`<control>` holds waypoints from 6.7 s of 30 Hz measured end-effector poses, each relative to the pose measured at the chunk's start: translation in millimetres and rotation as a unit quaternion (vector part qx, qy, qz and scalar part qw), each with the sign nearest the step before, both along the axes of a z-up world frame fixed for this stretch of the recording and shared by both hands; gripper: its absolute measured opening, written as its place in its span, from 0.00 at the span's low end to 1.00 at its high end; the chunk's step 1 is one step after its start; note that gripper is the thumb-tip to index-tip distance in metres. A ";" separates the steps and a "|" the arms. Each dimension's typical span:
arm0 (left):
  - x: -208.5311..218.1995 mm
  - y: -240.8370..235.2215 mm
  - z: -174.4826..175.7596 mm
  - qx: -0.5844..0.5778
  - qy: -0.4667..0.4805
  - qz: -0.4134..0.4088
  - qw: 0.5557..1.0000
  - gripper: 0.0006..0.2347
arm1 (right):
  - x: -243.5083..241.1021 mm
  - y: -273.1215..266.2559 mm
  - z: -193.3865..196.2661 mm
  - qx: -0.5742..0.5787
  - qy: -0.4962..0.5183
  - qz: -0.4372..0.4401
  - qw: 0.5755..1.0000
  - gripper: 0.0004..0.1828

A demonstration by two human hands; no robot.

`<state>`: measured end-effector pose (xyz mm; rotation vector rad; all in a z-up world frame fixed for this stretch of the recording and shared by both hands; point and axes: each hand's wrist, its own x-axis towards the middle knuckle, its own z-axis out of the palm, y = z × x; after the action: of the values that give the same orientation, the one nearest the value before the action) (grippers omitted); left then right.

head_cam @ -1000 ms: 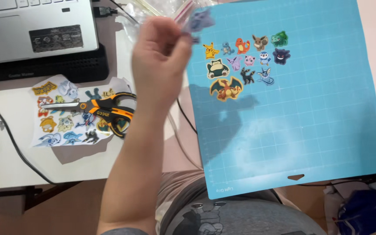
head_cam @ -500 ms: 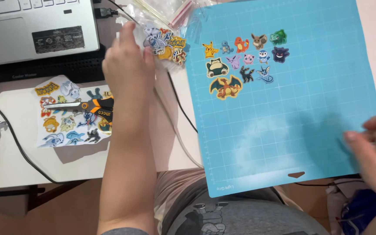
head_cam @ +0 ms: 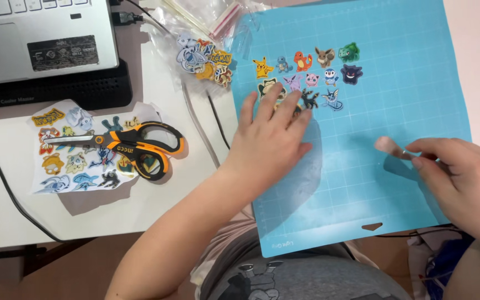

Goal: The person uses a weeding tool to remove excess vinyl around small character stickers on a blue cutting mat. They lift each sticker, peel away the surrounding material, and place the finished pieces into a plastic bag.

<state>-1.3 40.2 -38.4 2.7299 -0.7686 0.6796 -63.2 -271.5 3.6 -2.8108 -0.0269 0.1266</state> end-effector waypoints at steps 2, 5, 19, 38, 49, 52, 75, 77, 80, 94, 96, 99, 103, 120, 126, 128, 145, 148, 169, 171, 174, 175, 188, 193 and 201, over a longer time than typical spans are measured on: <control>6.7 4.8 0.4 -0.013 0.040 -0.003 0.999 0.25 | -0.5 -12.3 -7.5 0.037 -0.017 0.015 0.999 0.12; 19.9 20.8 3.1 -0.046 0.046 0.005 0.998 0.18 | -2.3 -25.2 -11.8 0.079 -0.031 0.036 0.996 0.11; 20.2 58.0 13.9 0.048 0.143 0.065 0.986 0.32 | -48.7 -40.1 -23.0 -0.222 -0.074 0.116 0.965 0.13; 19.1 56.7 7.0 0.031 0.138 0.056 0.988 0.30 | -0.9 27.8 -4.5 -0.278 -0.147 0.182 0.932 0.07; 19.0 52.4 6.0 0.017 0.131 0.068 0.989 0.29 | 49.3 65.2 3.5 -0.269 -0.137 0.275 0.913 0.10; 19.0 51.4 3.4 0.018 0.131 0.075 0.988 0.28 | 57.3 69.2 4.4 -0.273 -0.123 0.289 0.909 0.13; -10.4 27.1 64.4 -0.076 0.498 -0.201 0.840 0.21 | -10.4 76.2 41.9 -0.104 -0.204 0.326 0.917 0.18; -20.3 21.8 54.1 -0.130 0.378 -0.205 0.894 0.15 | -13.1 87.7 54.7 -0.110 -0.236 0.327 0.908 0.15; -33.5 32.0 71.7 -0.170 0.215 -0.209 0.939 0.16 | -20.6 95.5 68.8 -0.080 -0.263 0.340 0.899 0.12; -88.9 190.1 81.1 0.057 0.090 0.329 0.938 0.27 | -11.7 10.7 8.4 -0.251 -0.167 0.136 0.944 0.24; -78.4 175.3 85.4 0.019 0.023 0.238 0.971 0.19 | -4.0 12.8 6.8 -0.277 -0.173 0.144 0.934 0.30; -32.7 103.5 93.9 -0.057 -0.039 0.097 0.993 0.17 | 12.2 25.9 1.3 -0.336 -0.195 0.151 0.909 0.10; 7.6 4.8 54.1 -0.091 0.022 -0.002 0.996 0.11 | 36.6 24.7 -12.0 -0.372 -0.229 0.192 0.879 0.36; 26.3 -42.8 -22.3 -0.065 -0.012 -0.019 0.998 0.08 | 97.2 10.1 -12.0 -0.335 -0.292 0.297 0.845 0.09; 28.7 -45.8 -22.7 -0.063 0.002 -0.018 0.998 0.06 | 103.4 17.4 -5.6 -0.371 -0.270 0.307 0.833 0.06; 29.3 -46.1 -23.1 -0.063 -0.004 -0.015 0.998 0.06 | 108.5 13.8 -9.8 -0.372 -0.271 0.315 0.830 0.08; 29.1 -49.3 -23.8 -0.074 0.012 -0.002 0.997 0.07 | 92.4 28.4 -14.5 -0.340 -0.190 0.307 0.868 0.13; 29.0 -49.0 -23.3 -0.081 0.019 0.000 0.997 0.12 | 83.0 42.0 -11.1 -0.331 -0.152 0.272 0.891 0.24; 28.5 -45.3 -22.9 -0.058 0.019 0.022 0.998 0.18 | 73.3 69.7 -29.0 -0.272 -0.163 0.179 0.931 0.23; 29.1 -43.5 -23.3 -0.086 0.029 0.006 0.996 0.16 | 73.2 66.4 -35.5 -0.239 -0.172 0.176 0.939 0.27; 28.5 -39.3 -22.8 -0.120 0.056 -0.005 0.991 0.16 | 70.9 63.5 -43.1 -0.238 -0.217 0.182 0.929 0.29; 29.5 -39.4 -23.4 -0.120 0.055 -0.005 0.991 0.16 | 69.3 63.6 -43.8 -0.238 -0.219 0.181 0.929 0.29; 31.8 -38.9 -26.2 -0.160 0.117 0.012 0.980 0.16 | 67.3 60.0 -47.8 -0.171 -0.227 0.166 0.944 0.27; 34.0 -34.8 -7.7 -0.241 0.208 0.010 0.948 0.12 | 53.8 65.1 -32.7 -0.220 -0.255 0.178 0.925 0.25; 35.1 -18.3 18.0 -0.236 0.246 0.020 0.940 0.06 | 40.9 75.6 -3.6 -0.294 -0.350 0.239 0.857 0.22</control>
<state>33.9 22.0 -20.4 2.3173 -0.3700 0.1340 -22.3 -195.9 0.0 -3.1866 -1.0127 -0.9326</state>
